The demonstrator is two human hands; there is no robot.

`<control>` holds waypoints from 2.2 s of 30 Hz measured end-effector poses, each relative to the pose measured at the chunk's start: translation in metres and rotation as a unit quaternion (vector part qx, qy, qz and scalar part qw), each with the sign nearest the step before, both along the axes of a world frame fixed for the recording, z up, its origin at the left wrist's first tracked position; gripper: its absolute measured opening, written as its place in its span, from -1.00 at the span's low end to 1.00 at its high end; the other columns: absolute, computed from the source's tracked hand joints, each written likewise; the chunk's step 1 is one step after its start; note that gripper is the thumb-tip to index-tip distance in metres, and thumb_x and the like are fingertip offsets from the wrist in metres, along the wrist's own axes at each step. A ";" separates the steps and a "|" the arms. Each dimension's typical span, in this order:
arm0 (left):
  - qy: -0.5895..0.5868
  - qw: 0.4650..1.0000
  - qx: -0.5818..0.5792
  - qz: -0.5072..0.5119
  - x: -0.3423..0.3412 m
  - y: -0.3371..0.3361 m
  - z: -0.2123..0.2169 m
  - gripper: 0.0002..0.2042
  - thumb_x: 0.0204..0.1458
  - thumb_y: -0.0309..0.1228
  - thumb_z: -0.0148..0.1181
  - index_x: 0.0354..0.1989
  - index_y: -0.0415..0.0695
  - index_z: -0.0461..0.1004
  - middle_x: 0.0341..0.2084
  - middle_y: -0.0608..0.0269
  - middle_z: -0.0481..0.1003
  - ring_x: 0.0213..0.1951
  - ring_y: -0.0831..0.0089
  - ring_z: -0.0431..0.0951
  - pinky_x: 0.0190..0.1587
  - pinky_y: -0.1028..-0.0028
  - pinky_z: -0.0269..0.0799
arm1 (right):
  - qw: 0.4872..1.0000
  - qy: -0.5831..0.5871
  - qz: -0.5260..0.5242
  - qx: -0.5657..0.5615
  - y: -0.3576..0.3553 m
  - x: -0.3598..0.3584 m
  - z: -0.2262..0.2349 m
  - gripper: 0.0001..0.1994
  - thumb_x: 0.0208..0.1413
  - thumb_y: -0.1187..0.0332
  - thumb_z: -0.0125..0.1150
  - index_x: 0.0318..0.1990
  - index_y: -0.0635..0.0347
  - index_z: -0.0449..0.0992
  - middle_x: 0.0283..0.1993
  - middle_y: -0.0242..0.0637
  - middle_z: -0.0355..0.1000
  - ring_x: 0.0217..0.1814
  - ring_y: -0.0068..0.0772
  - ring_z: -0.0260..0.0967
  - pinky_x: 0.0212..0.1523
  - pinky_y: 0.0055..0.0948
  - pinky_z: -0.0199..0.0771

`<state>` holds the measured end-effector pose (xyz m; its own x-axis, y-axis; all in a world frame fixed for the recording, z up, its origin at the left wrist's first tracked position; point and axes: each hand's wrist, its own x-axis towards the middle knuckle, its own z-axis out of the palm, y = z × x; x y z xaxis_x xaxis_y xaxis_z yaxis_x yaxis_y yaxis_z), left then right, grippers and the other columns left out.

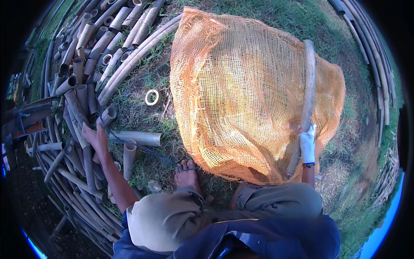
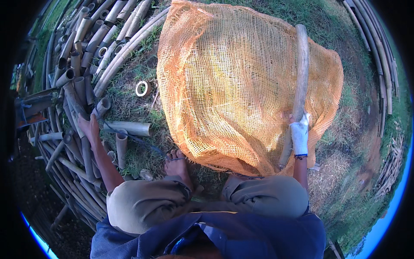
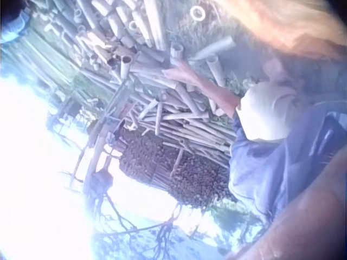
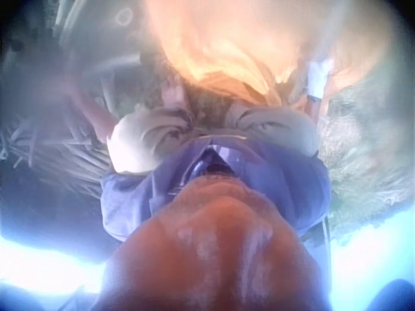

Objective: The person picks up short bamboo pieces from a large pile and places them into an orange mesh bag. They repeatedly gather bamboo, fill the bag, tie it shut, and carry it to a nearby pile before returning to repeat the process.

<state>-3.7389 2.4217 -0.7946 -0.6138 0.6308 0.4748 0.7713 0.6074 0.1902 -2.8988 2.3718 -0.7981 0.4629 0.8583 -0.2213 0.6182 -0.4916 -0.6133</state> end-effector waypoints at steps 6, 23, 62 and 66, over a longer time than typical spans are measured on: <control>-0.210 0.951 0.039 -0.224 0.107 0.091 0.030 -0.50 0.23 -0.37 0.25 0.35 -0.25 0.50 0.23 -0.14 0.56 0.30 -0.04 0.54 0.38 0.16 0.39 | 0.992 0.113 0.036 0.040 0.012 -0.001 0.037 -0.26 0.39 0.27 0.28 0.61 0.22 0.08 0.21 -0.14 0.46 0.02 -0.37 0.47 0.04 -0.36 0.50; -0.024 0.933 -0.236 -0.271 0.114 0.221 0.013 -0.28 -0.26 -0.15 0.60 0.16 -0.11 0.55 0.07 -0.08 0.52 0.12 -0.12 0.58 0.15 -0.03 0.58 | 0.837 -0.484 0.255 0.016 0.150 0.012 -0.037 -0.30 0.15 0.01 0.41 0.41 0.08 0.43 0.14 -0.06 0.43 0.17 0.12 0.42 0.13 0.15 0.46; -0.183 0.856 0.213 -0.433 0.326 0.076 0.045 -0.77 0.05 -0.48 0.43 -0.09 -0.04 0.66 -0.18 0.23 0.57 -0.06 0.20 0.59 0.00 0.18 0.46 | 0.948 -0.288 -0.132 -0.026 -0.090 0.242 -0.035 -0.50 0.42 0.11 -0.10 0.28 0.32 0.36 0.17 0.05 0.44 0.14 0.00 0.44 0.22 0.01 0.48; -0.116 0.969 0.152 -0.154 0.163 0.007 0.024 -0.62 0.14 -0.39 0.41 0.14 -0.09 0.59 0.04 0.00 0.54 0.18 0.01 0.48 0.21 0.12 0.44 | 0.911 -0.409 -0.052 0.017 -0.060 0.237 -0.017 -0.47 0.46 0.05 -0.14 0.32 0.31 0.39 0.23 0.08 0.44 0.22 0.05 0.42 0.28 0.01 0.43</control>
<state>-3.5764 2.4284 -0.7707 -0.5310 0.6535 0.5394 0.8221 0.2431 0.5148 -2.6620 2.3117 -0.8155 0.5403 0.8002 0.2605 0.8262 -0.5631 0.0162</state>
